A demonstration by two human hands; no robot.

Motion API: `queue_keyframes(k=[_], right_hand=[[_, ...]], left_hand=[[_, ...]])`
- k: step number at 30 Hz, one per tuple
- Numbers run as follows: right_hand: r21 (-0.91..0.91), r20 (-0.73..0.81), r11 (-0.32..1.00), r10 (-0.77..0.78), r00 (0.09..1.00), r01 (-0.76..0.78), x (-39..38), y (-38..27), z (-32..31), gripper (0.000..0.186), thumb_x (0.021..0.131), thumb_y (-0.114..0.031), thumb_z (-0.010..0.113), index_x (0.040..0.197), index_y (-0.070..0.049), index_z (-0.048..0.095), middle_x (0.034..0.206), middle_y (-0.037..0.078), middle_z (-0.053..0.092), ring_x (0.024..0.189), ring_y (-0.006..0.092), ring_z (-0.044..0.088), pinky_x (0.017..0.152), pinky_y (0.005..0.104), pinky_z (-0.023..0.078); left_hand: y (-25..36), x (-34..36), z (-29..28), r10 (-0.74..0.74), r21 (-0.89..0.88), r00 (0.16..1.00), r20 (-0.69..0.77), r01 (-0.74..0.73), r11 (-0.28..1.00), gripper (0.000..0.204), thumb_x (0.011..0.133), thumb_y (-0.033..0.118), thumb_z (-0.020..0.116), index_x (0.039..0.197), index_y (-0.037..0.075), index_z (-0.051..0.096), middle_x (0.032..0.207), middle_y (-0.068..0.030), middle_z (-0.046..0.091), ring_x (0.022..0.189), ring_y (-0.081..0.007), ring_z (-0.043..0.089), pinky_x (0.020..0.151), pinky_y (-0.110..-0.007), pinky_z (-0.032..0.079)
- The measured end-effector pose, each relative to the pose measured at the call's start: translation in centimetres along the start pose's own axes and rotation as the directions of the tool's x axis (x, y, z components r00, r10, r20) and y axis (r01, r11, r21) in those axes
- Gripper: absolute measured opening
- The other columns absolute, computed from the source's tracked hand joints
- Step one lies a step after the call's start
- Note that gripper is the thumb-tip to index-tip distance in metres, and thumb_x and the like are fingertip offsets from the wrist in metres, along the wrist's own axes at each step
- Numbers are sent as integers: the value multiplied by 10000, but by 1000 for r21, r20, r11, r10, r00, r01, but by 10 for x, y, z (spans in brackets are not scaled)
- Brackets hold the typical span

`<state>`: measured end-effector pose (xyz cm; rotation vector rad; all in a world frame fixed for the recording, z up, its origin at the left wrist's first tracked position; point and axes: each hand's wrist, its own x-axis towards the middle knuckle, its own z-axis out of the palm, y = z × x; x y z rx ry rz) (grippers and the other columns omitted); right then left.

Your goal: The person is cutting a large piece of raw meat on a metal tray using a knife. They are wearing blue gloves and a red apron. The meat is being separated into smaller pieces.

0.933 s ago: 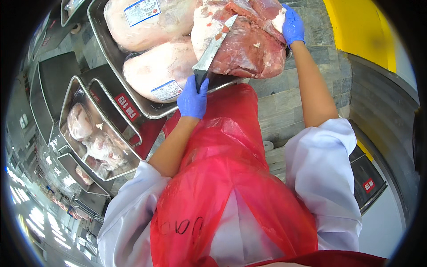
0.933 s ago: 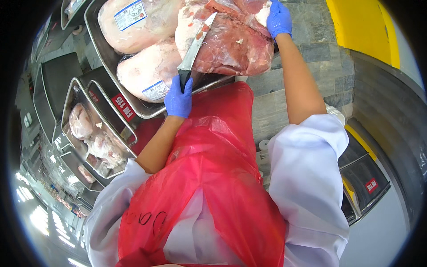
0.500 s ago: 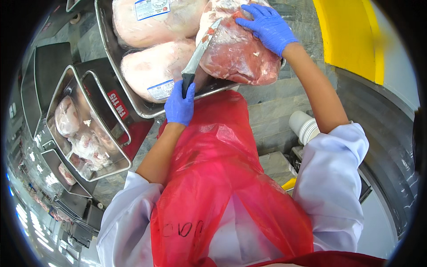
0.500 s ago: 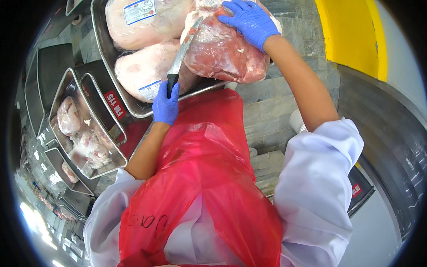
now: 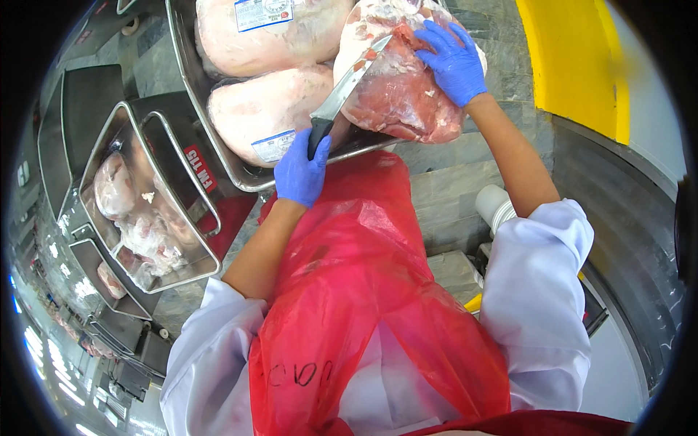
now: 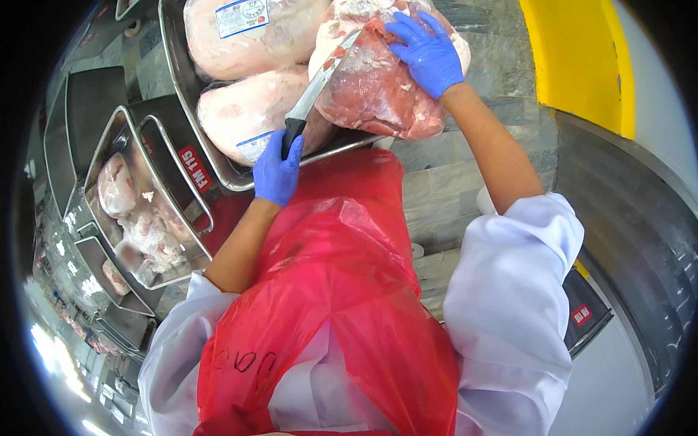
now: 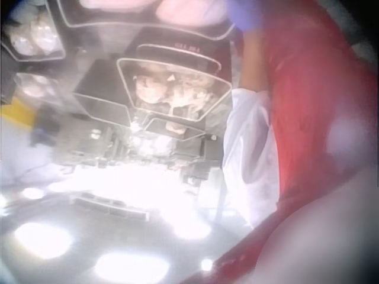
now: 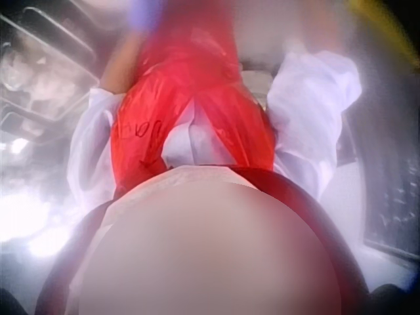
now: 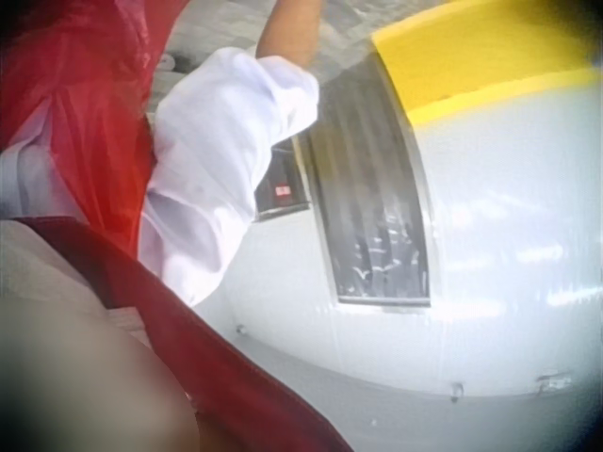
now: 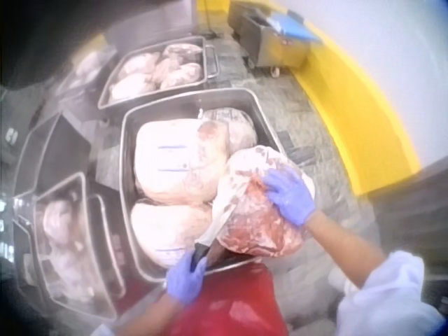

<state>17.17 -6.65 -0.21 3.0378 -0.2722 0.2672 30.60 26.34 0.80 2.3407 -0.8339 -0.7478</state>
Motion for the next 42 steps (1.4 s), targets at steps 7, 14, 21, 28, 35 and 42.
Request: queue_keyframes(k=[7, 14, 21, 28, 35, 42], right_hand=[[69, -268, 957, 289, 919, -281, -22, -20, 25, 213, 775, -132, 676, 904, -291, 733, 1117, -71, 645, 1197, 146, 561, 1088, 451, 237], [214, -374, 883, 469, 800, -417, -28, -31, 33, 192, 773, -174, 711, 900, -306, 771, 980, -86, 649, 950, 104, 605, 1032, 408, 230], [257, -324, 771, 636, 700, -582, -26, -37, 43, 116, 809, -257, 717, 901, -279, 786, 950, -96, 651, 933, 98, 600, 1011, 387, 227], [453, -128, 643, 732, 669, -617, -30, -12, 71, 209, 836, -403, 719, 865, -203, 767, 983, -72, 671, 969, 125, 611, 1026, 400, 217], [304, 15, 654, 723, 690, -692, -17, -9, 40, 279, 852, -477, 682, 904, -218, 771, 1028, -78, 671, 1009, 104, 603, 1045, 417, 179], [317, -240, 759, 644, 726, -569, -27, -14, 34, 156, 856, -335, 712, 897, -205, 788, 967, -30, 650, 902, 140, 616, 1006, 389, 280]], left_hand=[[28, 29, -65, 167, 311, 975, 145, -205, 928, 471, 940, 500, 542, 1178, 100, 615, 966, -188, 677, 859, -385, 664, 751, -484, 527], [78, 86, -133, 443, 628, 865, 234, -482, 611, 435, 949, 496, 517, 1156, 127, 622, 934, -146, 697, 830, -355, 677, 710, -466, 542], [146, 100, -147, 226, 739, 895, 384, -444, 506, 515, 935, 547, 528, 1186, 114, 649, 1050, -182, 689, 955, -385, 654, 813, -469, 522], [167, 89, -160, 248, 719, 878, 408, -477, 506, 488, 927, 502, 578, 1194, 101, 656, 1018, -195, 689, 964, -381, 653, 823, -451, 518], [179, 95, -136, 167, 726, 866, 472, -489, 483, 448, 972, 481, 484, 1165, 107, 640, 1040, -202, 683, 975, -383, 651, 829, -486, 517], [231, 116, -114, 119, 734, 792, 599, -602, 313, 466, 989, 442, 436, 1062, 55, 685, 1045, -197, 688, 976, -375, 663, 858, -463, 517]])
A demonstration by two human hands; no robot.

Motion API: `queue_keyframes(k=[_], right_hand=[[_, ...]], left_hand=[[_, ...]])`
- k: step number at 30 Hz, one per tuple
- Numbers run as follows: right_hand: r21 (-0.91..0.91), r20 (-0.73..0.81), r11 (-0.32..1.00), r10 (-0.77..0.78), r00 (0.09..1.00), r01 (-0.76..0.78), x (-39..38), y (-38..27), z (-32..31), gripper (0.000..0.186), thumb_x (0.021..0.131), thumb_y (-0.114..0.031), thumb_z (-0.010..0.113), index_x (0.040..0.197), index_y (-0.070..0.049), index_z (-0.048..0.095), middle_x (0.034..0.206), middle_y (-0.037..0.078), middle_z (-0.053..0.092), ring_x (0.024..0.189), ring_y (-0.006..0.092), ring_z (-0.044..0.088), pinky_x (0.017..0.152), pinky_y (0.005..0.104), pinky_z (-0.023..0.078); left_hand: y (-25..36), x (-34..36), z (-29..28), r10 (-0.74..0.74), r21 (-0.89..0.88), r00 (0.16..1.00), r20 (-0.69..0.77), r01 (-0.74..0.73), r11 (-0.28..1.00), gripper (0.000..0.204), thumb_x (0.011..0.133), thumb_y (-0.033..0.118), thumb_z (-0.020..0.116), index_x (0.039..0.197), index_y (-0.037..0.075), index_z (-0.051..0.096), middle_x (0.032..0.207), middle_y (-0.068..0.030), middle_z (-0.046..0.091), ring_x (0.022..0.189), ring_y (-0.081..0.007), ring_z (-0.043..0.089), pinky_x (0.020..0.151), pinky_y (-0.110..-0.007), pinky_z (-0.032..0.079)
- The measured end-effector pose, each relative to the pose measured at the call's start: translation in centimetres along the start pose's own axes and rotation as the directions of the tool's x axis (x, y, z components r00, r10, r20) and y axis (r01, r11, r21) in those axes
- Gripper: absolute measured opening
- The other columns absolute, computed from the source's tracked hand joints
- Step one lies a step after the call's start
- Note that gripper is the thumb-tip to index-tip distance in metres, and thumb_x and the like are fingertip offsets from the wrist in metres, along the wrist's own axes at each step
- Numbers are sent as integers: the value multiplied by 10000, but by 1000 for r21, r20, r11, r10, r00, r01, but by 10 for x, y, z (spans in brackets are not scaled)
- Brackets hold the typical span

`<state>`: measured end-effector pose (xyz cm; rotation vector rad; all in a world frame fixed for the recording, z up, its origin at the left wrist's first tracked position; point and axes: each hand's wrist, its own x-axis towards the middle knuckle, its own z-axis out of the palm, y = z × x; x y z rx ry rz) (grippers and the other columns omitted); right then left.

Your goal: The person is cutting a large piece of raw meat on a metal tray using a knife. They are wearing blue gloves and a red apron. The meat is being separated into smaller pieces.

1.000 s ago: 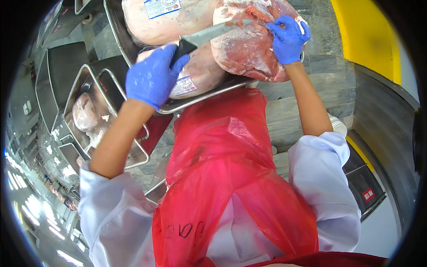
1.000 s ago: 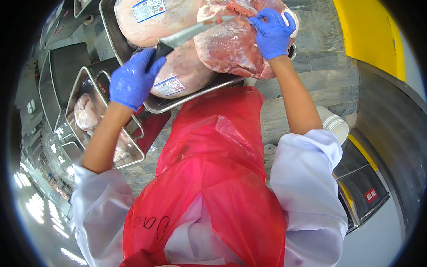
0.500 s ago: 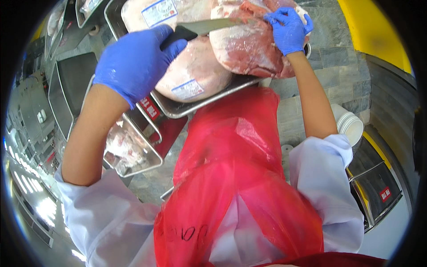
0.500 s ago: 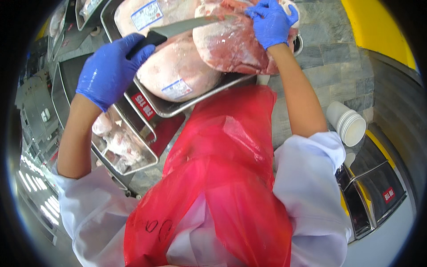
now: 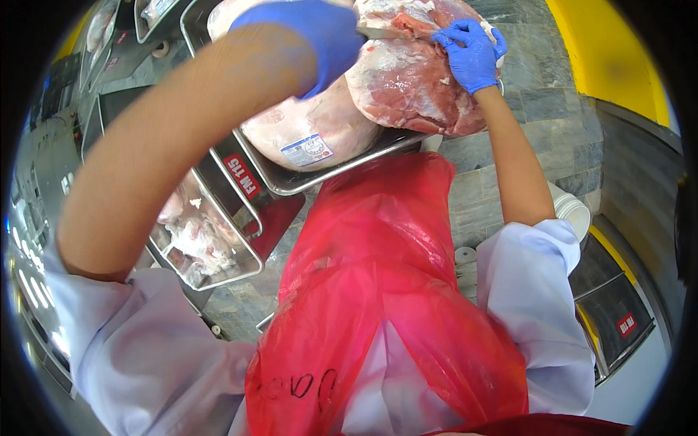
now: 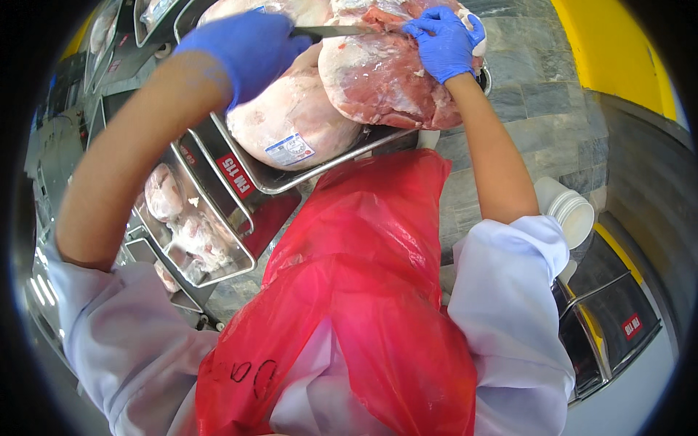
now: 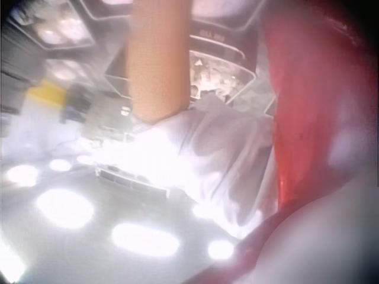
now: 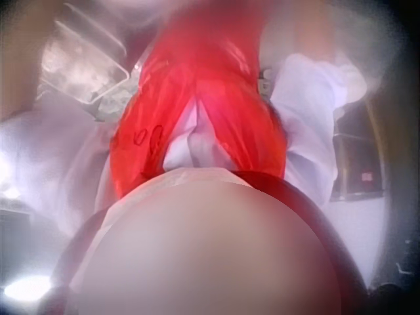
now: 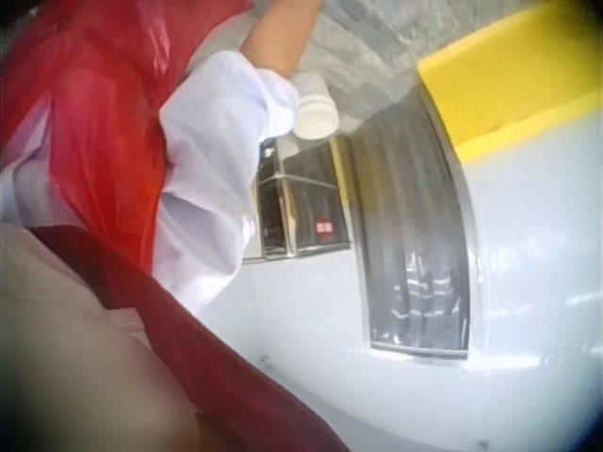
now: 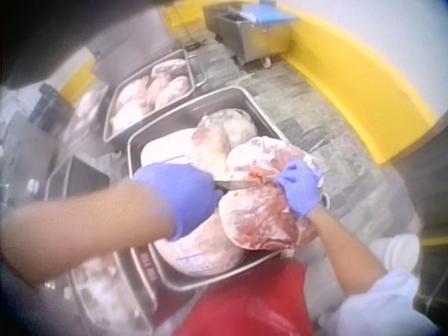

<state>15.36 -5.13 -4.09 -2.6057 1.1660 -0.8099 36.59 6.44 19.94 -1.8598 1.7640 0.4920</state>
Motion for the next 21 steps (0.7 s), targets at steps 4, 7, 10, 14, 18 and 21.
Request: queue_keyframes(k=[4, 7, 10, 14, 18, 21], right_hand=[[194, -97, 974, -99, 990, 116, -2, 4, 10, 134, 799, -126, 774, 924, -80, 772, 957, 31, 633, 798, 187, 616, 705, 294, 487], [478, -96, 877, 92, 991, -35, -2, -15, 20, 121, 776, -168, 770, 862, -83, 763, 892, 50, 634, 798, 227, 627, 738, 336, 487], [536, -100, 840, 156, 983, -79, -13, -13, 22, 108, 771, -74, 779, 862, -31, 740, 875, 72, 620, 781, 216, 631, 712, 320, 509], [543, -45, 827, 197, 979, -142, -12, -18, 12, 105, 775, -51, 781, 866, -21, 737, 904, 71, 617, 794, 204, 627, 725, 303, 511], [489, -117, 869, 147, 982, -71, -10, -19, 13, 112, 773, -51, 781, 877, -27, 750, 907, 72, 616, 806, 201, 621, 736, 305, 511], [517, -109, 849, 192, 975, -109, -9, -21, 13, 106, 772, -57, 782, 869, -27, 750, 917, 75, 615, 826, 204, 618, 744, 306, 508]], left_hand=[[19, 22, -45, 68, 97, 968, 240, -93, 991, 469, 992, 451, 429, 1055, 68, 692, 1030, -185, 696, 970, -366, 670, 854, -455, 519], [24, 3, -58, 1, 44, 946, 325, -16, 999, 468, 992, 456, 427, 1066, 76, 689, 1028, -184, 697, 967, -365, 672, 849, -456, 521], [24, 3, -33, -44, -93, 951, 306, 76, 993, 467, 993, 461, 425, 1078, 84, 686, 1026, -182, 699, 964, -364, 673, 844, -457, 524], [23, -20, 58, -261, -318, 965, 15, 252, 914, 434, 996, 481, 431, 1080, 106, 633, 983, -177, 701, 921, -376, 673, 802, -496, 526], [29, -24, 78, -358, -376, 933, -12, 328, 867, 400, 982, 465, 473, 1038, 95, 616, 941, -178, 696, 872, -384, 672, 761, -491, 529], [39, -27, 119, -385, -446, 902, -195, 268, 854, 373, 967, 444, 513, 1026, 86, 601, 895, -170, 692, 816, -379, 673, 703, -483, 532]])
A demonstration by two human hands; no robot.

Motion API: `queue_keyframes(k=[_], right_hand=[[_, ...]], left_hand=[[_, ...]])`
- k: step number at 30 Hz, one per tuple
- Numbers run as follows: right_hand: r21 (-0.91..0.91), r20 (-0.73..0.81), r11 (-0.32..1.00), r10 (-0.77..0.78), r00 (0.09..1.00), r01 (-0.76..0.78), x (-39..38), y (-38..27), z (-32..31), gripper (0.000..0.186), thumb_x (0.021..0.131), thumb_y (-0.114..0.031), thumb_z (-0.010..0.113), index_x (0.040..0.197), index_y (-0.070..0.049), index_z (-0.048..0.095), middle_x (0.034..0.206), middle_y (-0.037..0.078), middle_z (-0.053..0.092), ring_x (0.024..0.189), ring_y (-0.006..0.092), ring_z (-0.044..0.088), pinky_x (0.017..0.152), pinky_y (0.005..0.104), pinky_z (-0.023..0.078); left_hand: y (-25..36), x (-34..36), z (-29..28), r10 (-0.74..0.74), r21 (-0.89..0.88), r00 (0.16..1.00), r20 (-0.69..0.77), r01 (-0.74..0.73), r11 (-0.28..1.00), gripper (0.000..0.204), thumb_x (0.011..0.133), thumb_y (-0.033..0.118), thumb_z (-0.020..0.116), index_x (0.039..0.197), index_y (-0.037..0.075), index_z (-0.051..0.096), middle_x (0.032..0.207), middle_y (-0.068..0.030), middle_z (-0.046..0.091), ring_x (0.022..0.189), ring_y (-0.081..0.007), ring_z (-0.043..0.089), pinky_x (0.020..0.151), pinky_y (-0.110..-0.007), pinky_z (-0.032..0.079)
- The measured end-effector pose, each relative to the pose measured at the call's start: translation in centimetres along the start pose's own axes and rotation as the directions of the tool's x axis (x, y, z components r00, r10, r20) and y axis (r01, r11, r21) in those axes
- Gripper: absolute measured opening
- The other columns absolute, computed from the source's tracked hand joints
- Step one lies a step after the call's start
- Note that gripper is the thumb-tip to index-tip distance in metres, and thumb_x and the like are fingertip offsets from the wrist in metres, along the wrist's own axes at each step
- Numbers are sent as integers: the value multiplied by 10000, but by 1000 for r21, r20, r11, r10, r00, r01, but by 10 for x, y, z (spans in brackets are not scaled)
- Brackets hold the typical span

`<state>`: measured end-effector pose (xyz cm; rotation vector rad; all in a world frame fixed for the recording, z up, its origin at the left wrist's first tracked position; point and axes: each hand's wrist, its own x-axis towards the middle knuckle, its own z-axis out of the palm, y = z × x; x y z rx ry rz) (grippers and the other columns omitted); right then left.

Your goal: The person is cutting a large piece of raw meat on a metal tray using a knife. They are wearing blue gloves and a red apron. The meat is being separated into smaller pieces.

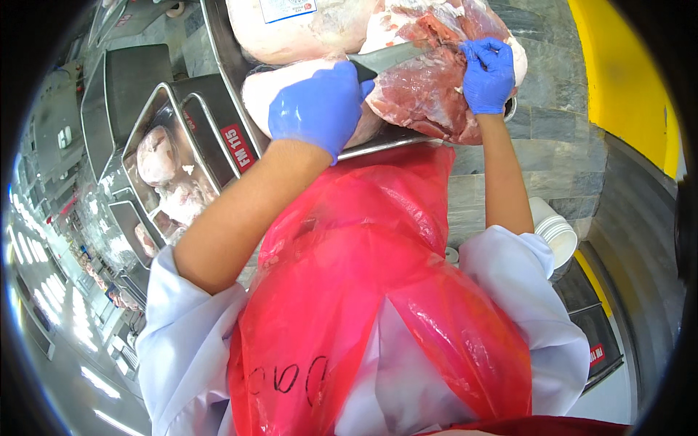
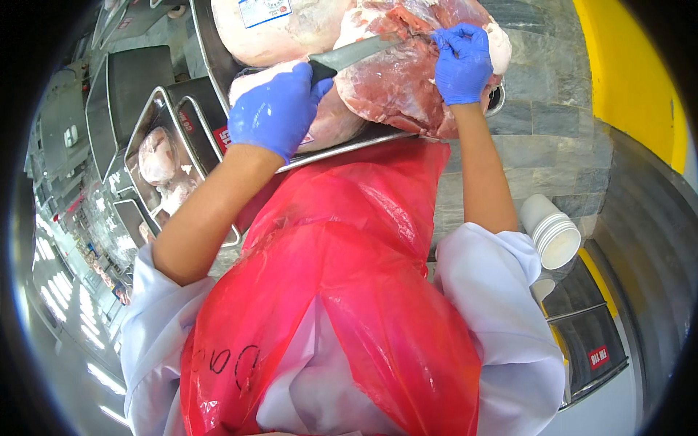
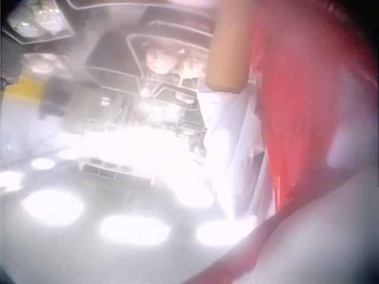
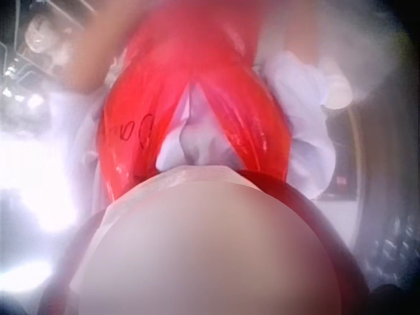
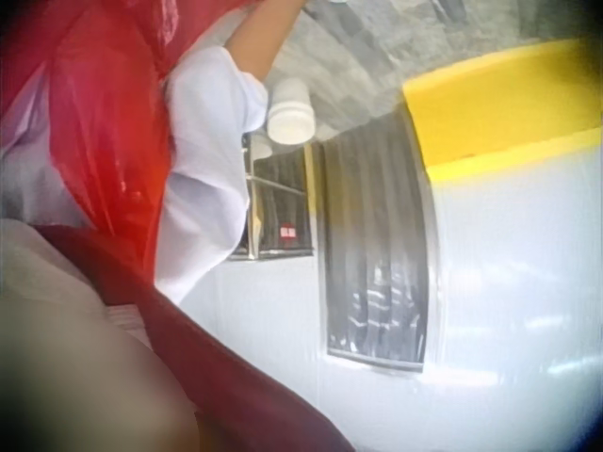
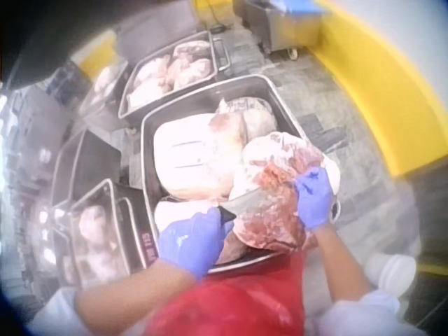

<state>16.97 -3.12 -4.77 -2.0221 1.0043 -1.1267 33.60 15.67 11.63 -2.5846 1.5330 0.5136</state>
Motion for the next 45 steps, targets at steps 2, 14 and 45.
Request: queue_keyframes(k=[2, 14, 45], right_hand=[[29, 8, 998, 56, 998, -56, -4, -4, -2, 100, 772, -64, 785, 860, -30, 752, 923, 76, 615, 833, 208, 615, 745, 311, 504], [-105, -72, 994, -33, 997, 25, 4, 10, 0, 94, 772, -83, 772, 863, -60, 766, 924, 81, 610, 823, 236, 611, 733, 333, 492], [-5, 215, 998, 57, 975, -57, 20, 57, -6, 224, 841, -209, 752, 937, -10, 724, 1010, 92, 635, 889, 242, 637, 822, 319, 503]], left_hand=[[1, -7, 17, -27, -19, 999, -24, 27, 999, 365, 960, 437, 532, 1004, 80, 595, 855, -165, 687, 762, -374, 672, 659, -473, 533], [-32, 10, 43, 42, -60, 999, -10, -42, 997, 378, 963, 465, 514, 1010, 105, 618, 886, -178, 687, 768, -387, 665, 671, -488, 525], [49, 97, -135, 428, 98, 839, 334, -483, 870, 344, 953, 255, 613, 1245, 74, 643, 1002, -192, 696, 849, -321, 673, 793, -358, 522]])
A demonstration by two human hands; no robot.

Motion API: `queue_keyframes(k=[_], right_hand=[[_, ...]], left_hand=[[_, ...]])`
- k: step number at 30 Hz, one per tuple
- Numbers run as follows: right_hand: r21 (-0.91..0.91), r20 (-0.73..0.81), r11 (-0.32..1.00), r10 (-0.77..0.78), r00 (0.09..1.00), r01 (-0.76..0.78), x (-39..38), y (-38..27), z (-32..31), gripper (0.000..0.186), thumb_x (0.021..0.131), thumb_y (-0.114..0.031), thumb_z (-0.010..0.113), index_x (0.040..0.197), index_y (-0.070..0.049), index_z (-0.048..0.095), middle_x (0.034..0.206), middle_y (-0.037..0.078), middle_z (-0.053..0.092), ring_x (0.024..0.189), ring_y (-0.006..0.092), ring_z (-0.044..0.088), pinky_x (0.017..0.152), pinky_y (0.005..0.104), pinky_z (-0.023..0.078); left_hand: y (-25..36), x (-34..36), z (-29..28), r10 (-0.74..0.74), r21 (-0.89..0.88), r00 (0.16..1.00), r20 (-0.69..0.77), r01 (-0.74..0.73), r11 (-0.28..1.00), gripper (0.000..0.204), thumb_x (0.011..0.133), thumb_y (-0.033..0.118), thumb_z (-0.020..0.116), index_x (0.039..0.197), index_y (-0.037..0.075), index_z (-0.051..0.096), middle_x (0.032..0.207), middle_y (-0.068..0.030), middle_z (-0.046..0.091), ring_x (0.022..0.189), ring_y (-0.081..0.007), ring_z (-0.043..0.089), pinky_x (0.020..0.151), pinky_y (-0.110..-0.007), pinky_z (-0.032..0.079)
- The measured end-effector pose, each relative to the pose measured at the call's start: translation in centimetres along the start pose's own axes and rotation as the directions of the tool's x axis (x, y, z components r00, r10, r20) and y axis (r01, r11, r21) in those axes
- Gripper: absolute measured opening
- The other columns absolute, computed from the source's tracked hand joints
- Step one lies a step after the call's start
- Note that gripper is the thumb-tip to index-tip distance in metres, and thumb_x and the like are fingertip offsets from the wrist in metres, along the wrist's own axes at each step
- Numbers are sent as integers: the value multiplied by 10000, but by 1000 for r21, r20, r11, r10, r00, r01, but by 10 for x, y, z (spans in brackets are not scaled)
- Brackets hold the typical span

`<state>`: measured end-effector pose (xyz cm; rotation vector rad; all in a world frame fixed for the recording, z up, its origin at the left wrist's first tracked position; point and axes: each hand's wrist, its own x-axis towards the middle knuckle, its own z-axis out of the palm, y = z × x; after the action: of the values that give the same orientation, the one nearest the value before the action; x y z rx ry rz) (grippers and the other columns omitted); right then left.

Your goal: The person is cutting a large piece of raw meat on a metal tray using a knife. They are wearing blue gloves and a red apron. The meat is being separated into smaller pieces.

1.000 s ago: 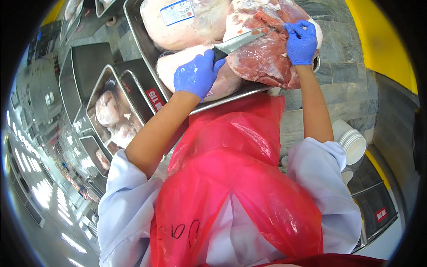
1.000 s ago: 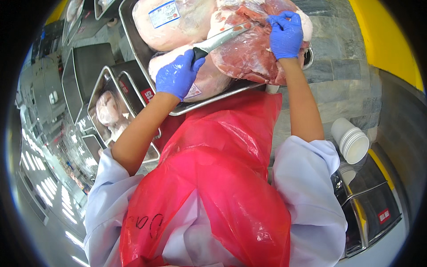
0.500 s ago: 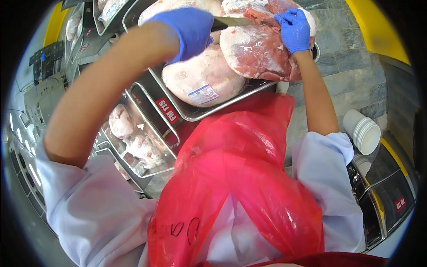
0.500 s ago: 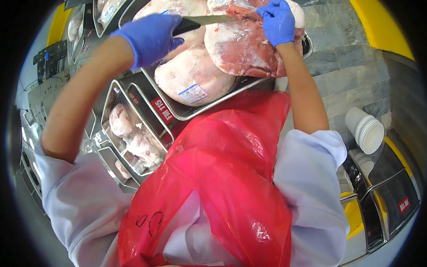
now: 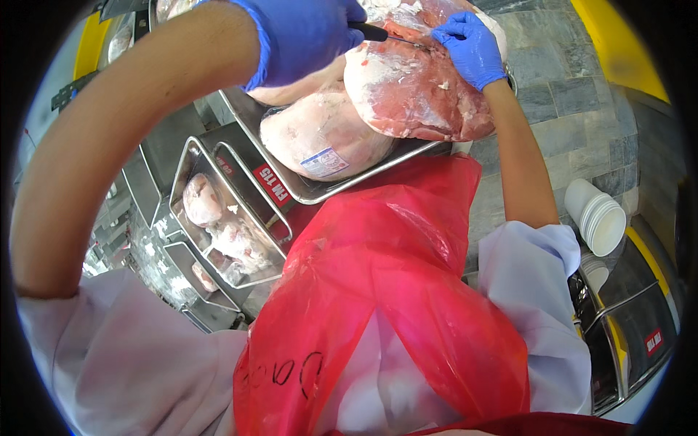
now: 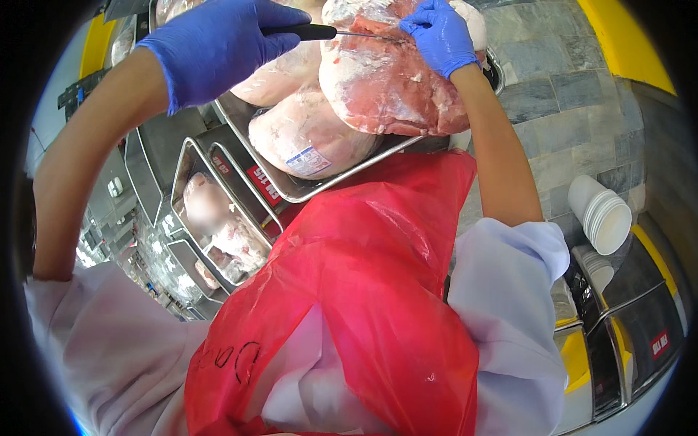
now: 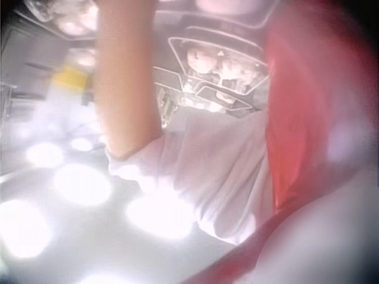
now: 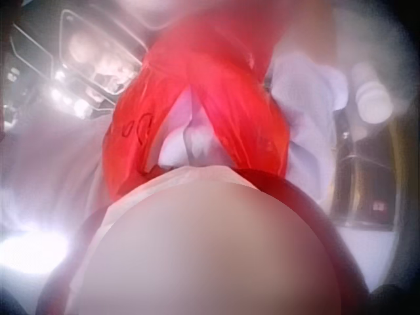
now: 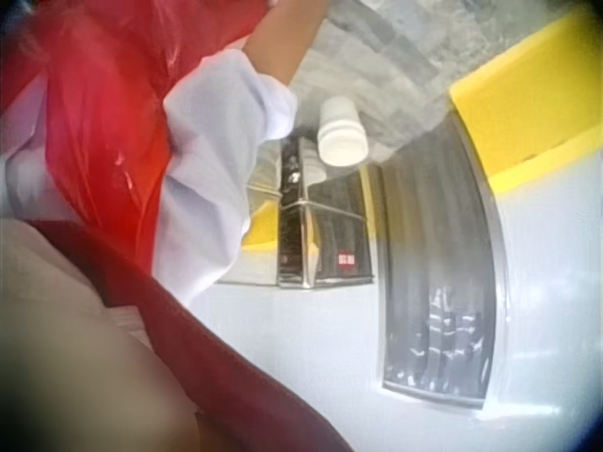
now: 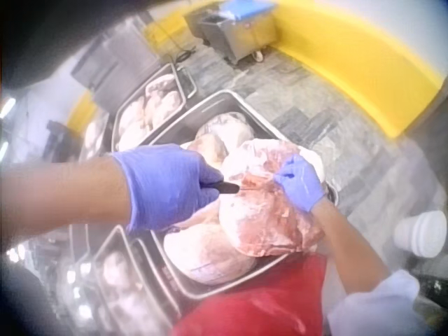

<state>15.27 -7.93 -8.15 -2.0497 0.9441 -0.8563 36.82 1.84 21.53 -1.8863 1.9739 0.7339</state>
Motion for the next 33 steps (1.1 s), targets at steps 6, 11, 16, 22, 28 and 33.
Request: queue_keyframes(k=[6, 11, 16, 22, 28, 33], right_hand=[[84, 128, 995, 46, 991, -57, 0, -21, -4, 168, 847, -180, 738, 921, -29, 741, 1021, 92, 625, 896, 233, 634, 829, 315, 500], [131, 169, 982, 112, 979, -135, 5, -14, -6, 180, 842, -194, 744, 901, -24, 744, 1025, 99, 622, 890, 235, 635, 821, 314, 499], [191, 232, 964, 140, 963, -186, 11, -23, -7, 207, 843, -218, 744, 910, -22, 747, 1017, 110, 626, 879, 258, 642, 820, 331, 500], [192, 276, 973, 72, 958, -128, 22, -34, -21, 115, 807, -148, 743, 849, -41, 750, 966, 127, 632, 852, 269, 637, 771, 357, 508], [300, 381, 946, -2, 925, -121, 30, -27, -23, 140, 828, -156, 732, 859, -20, 745, 965, 126, 633, 858, 261, 635, 791, 344, 509], [347, 382, 935, -71, 922, -72, 33, -20, -25, 146, 830, -159, 750, 859, -17, 735, 937, 96, 639, 837, 220, 637, 776, 320, 509]], left_hand=[[31, -15, -33, -80, 163, 994, 74, 67, 984, 351, 948, 264, 618, 1249, 85, 638, 888, -218, 665, 780, -364, 649, 746, -389, 516], [47, -14, -46, -137, 142, 984, 112, 121, 982, 343, 951, 272, 611, 1264, 132, 632, 831, -228, 643, 739, -386, 637, 713, -413, 507], [59, -23, -26, -196, 190, 979, 54, 183, 965, 339, 951, 285, 597, 1272, 181, 625, 862, -191, 668, 758, -387, 634, 712, -436, 505], [82, -11, -31, -271, 336, 954, 131, 214, 917, 350, 950, 263, 576, 1292, 189, 600, 897, -146, 690, 789, -351, 653, 686, -456, 518], [102, -32, -4, -315, 223, 944, 95, 288, 931, 415, 944, 228, 578, 1344, 136, 521, 801, -115, 679, 729, -297, 672, 608, -434, 522], [113, -47, 30, -335, 148, 942, -2, 332, 932, 529, 909, 249, 645, 1406, 168, 484, 726, -105, 632, 609, -286, 631, 541, -415, 500]])
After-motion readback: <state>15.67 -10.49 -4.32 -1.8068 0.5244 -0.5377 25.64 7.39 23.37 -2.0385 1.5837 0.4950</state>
